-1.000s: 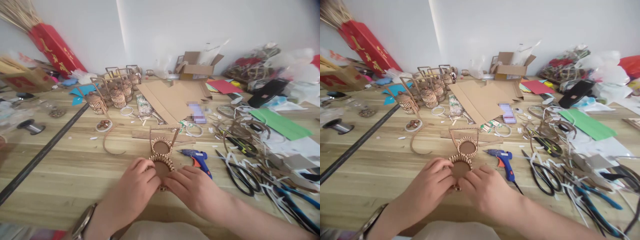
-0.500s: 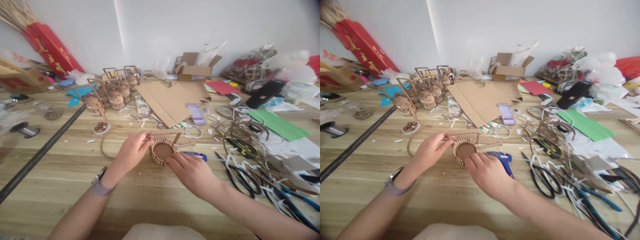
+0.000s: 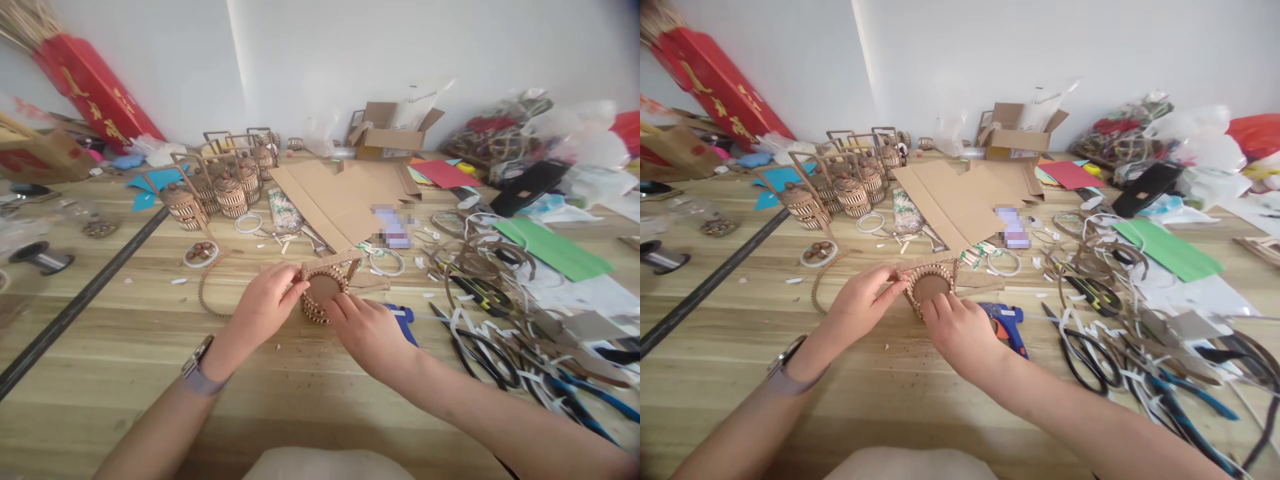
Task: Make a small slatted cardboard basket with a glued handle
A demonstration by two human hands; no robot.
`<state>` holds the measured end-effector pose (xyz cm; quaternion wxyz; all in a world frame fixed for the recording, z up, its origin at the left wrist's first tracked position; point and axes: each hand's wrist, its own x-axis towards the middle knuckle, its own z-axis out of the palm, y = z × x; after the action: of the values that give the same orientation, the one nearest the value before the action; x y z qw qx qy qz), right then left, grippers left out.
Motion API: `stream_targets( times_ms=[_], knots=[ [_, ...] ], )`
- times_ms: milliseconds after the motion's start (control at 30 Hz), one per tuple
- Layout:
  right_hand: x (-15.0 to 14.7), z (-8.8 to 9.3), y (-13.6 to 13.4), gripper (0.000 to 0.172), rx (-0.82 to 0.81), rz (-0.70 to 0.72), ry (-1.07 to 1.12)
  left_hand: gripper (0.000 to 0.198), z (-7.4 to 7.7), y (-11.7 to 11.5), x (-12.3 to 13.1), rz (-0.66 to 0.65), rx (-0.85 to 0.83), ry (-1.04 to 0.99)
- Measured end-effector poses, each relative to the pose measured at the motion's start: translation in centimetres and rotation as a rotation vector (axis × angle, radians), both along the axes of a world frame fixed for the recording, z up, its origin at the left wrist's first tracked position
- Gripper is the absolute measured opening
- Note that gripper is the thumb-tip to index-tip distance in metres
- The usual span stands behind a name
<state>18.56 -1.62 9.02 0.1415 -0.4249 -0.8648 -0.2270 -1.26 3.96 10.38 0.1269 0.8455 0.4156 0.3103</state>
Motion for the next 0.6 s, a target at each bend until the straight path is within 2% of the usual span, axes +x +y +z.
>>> stream_targets(
  times_ms=[600],
  knots=[
    [0.33,-0.3,0.53,0.023,-0.101,-0.004,-0.003,0.011,0.22,-0.05,-0.01,-0.009,-0.054,-0.012]
  ],
)
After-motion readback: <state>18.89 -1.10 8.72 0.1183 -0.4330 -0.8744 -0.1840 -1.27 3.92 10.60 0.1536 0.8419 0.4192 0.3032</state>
